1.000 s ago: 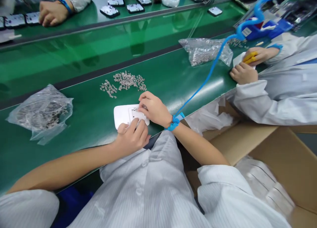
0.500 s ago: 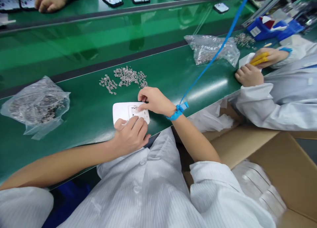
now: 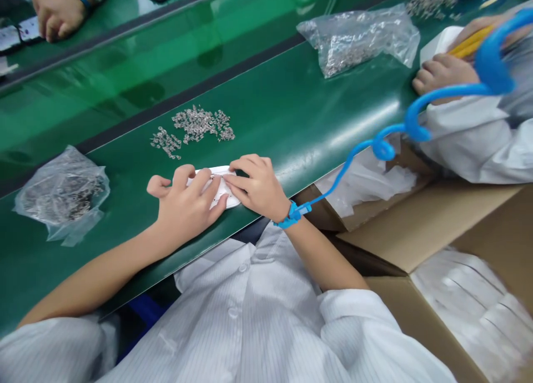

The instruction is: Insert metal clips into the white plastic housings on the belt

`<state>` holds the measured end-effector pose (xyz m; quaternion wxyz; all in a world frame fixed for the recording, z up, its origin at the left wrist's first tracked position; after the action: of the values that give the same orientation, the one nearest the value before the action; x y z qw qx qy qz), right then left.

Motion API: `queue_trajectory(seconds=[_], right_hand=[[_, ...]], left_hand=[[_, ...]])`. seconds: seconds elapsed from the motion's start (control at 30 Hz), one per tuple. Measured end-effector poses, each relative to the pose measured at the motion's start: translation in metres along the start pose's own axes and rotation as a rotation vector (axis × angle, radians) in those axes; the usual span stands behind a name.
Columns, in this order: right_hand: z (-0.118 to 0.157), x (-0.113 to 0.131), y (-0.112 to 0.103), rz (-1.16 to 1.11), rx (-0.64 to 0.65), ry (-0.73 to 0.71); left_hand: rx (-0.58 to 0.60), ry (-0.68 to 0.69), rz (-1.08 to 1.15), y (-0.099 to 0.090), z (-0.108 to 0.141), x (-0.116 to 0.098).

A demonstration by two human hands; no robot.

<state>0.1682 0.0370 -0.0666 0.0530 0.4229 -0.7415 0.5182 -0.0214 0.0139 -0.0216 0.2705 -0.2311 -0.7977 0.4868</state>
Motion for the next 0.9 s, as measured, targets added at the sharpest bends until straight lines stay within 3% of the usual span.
queue_trajectory(seconds=[0.33,0.5,0.7,0.9], right_hand=[[-0.001,0.002,-0.002,-0.018,0.060,0.013],[-0.014,-0.001,0.000,-0.105,0.039,0.118],[-0.039,-0.013,0.007,-0.202,0.228,0.232],[-0.049,-0.017,0.000,-0.307,0.290,0.336]], left_hand=[[-0.012,0.038,-0.060,-0.001,-0.001,-0.002],[-0.021,0.133,-0.073,0.001,0.005,0.000],[0.062,0.218,-0.006,0.001,0.011,0.000],[0.059,0.210,-0.042,0.003,0.014,-0.004]])
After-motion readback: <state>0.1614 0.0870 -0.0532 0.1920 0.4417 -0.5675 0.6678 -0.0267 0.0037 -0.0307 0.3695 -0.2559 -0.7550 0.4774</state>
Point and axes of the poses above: each hand's wrist, its own z-axis away from the middle knuckle, its own y-axis out of the palm, x = y × z, the point moved 1 cm from there along -z, towards the middle knuckle, and after that the axes turned 4 degrees about y, right-handed, at the moved point
